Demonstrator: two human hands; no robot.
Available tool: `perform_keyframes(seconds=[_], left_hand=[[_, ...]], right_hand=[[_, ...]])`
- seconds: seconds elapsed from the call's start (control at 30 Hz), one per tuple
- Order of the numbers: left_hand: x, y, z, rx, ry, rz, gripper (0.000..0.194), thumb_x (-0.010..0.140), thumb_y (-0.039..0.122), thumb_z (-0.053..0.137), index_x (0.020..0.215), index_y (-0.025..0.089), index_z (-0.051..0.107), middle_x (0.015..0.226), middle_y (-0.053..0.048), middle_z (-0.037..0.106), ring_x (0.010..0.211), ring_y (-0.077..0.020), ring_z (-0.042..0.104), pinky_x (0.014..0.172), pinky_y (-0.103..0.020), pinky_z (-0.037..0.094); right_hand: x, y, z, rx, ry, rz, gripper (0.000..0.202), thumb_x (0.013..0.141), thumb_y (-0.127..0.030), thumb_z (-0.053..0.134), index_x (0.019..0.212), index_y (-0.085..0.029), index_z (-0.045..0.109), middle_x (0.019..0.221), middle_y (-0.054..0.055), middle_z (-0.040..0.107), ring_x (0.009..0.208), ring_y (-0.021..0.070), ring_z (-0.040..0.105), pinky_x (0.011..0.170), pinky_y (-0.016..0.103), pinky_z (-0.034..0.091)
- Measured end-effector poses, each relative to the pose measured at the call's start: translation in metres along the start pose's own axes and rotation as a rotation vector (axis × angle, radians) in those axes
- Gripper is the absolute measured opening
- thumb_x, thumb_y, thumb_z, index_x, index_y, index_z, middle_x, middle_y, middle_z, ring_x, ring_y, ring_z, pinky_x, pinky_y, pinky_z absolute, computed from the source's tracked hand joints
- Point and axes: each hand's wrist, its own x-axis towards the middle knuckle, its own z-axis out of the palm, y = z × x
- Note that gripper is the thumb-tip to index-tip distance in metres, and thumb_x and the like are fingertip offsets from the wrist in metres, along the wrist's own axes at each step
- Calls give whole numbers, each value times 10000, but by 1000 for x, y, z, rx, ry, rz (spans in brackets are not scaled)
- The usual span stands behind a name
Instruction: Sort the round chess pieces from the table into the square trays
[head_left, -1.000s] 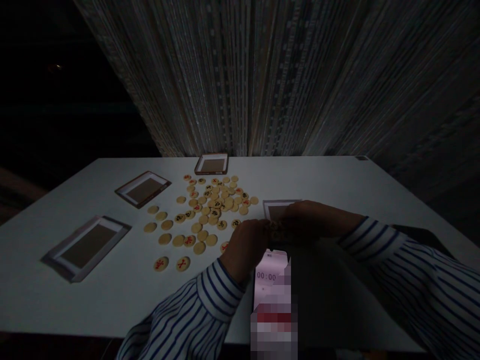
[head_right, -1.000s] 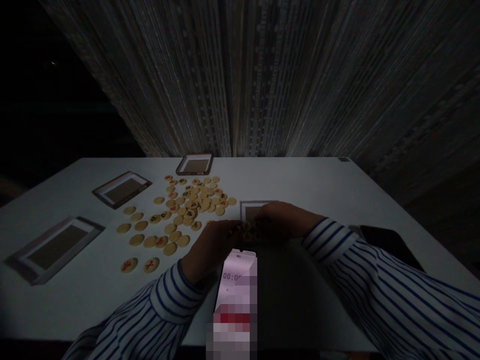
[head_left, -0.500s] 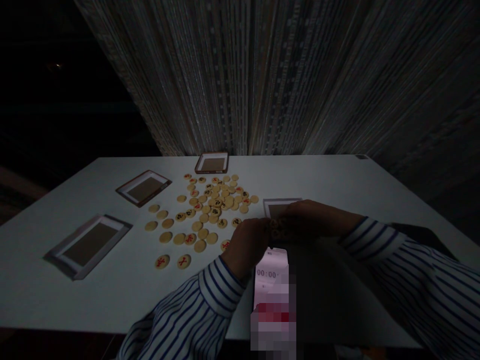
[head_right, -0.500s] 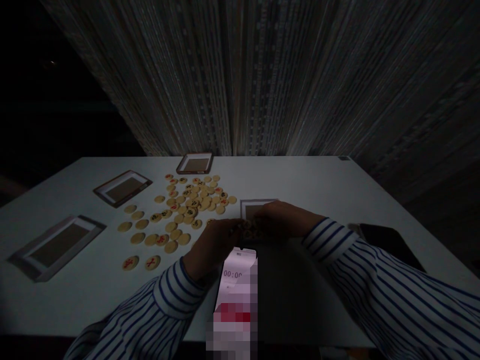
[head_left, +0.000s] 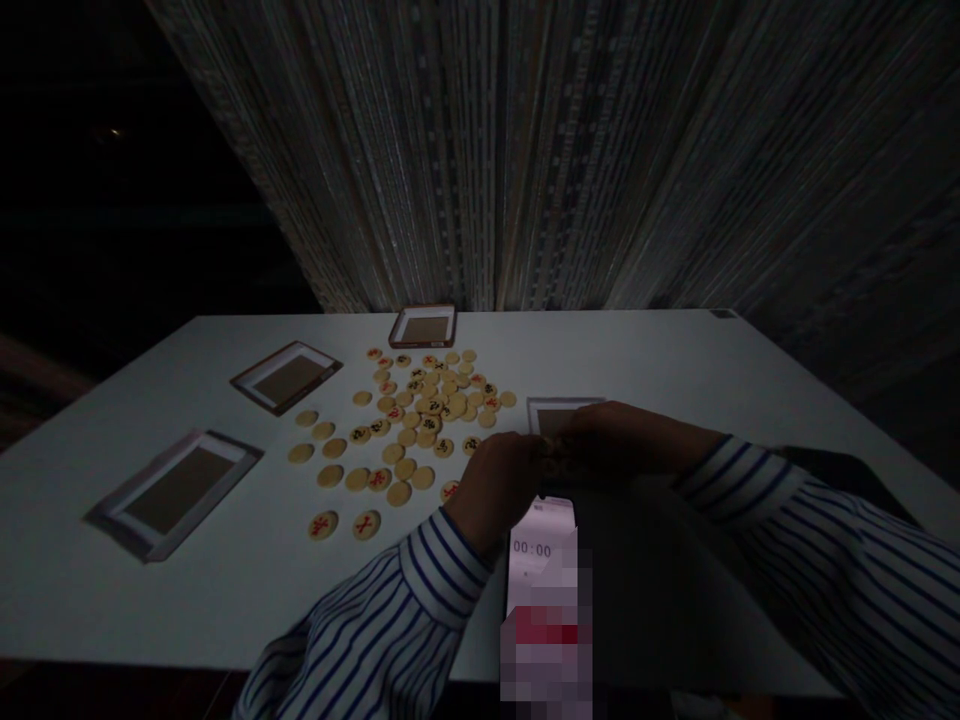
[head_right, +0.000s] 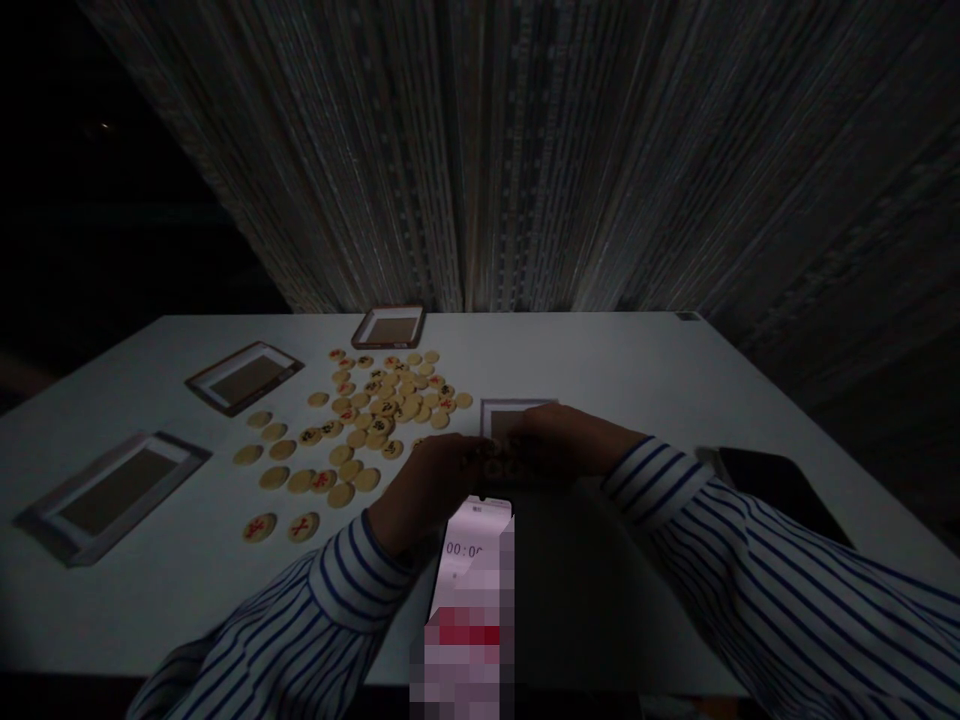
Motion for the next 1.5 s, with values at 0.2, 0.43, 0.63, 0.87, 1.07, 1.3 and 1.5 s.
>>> perform_keyframes(seconds=[0.2,0.43,0.63,0.87,1.07,1.3,1.5], left_hand=[[2,-1,2,32,8,-10,277,834,164,409,944,189,662,854,-74,686,790,-191,627,698,-311,478],[4,-2,9,198,-12,50,293,863,210,361,913,159,646,777,-92,637,715,-195,595,643,-316,465],[5,-5,12,281,-9,93,308,875,211,334,913,164,636,755,-82,620,675,-182,579,598,-294,447],[3,0,7,266,-24,66,282,859,195,361,943,182,630,792,-72,635,724,-179,587,638,-284,452],[-12,-17,-31,194,120,-79,293,801,150,434,1037,173,607,893,-78,659,866,-194,595,764,-298,446],[-26,-65,-76,240,231,-243,275,814,197,445,1014,148,628,972,-100,664,918,-227,594,814,-328,440],[-32,-85,-79,222,244,-285,320,835,236,429,1087,148,605,1046,-93,654,971,-228,588,857,-331,437]], right_hand=[[-1,3,3,96,-6,-17,238,808,-217,433,885,-172,654,832,60,662,677,135,572,592,253,415],[-1,5,3,62,-3,-46,199,785,-213,466,838,-163,651,792,52,661,643,129,564,575,246,405],[-2,3,0,68,-8,-63,195,785,-182,467,865,-172,645,816,55,663,655,131,572,589,247,410],[-4,4,-4,100,1,-55,185,802,-214,461,852,-182,636,791,42,662,660,136,581,577,236,402],[20,-12,-22,-67,151,-7,264,833,-277,411,931,-176,634,903,82,656,823,207,584,690,306,406],[85,-57,-23,-42,307,-55,211,787,-263,461,916,-183,608,926,66,638,881,203,553,739,300,379],[110,-69,-19,-74,265,-107,187,772,-269,490,899,-182,598,937,67,624,890,206,544,721,299,367]])
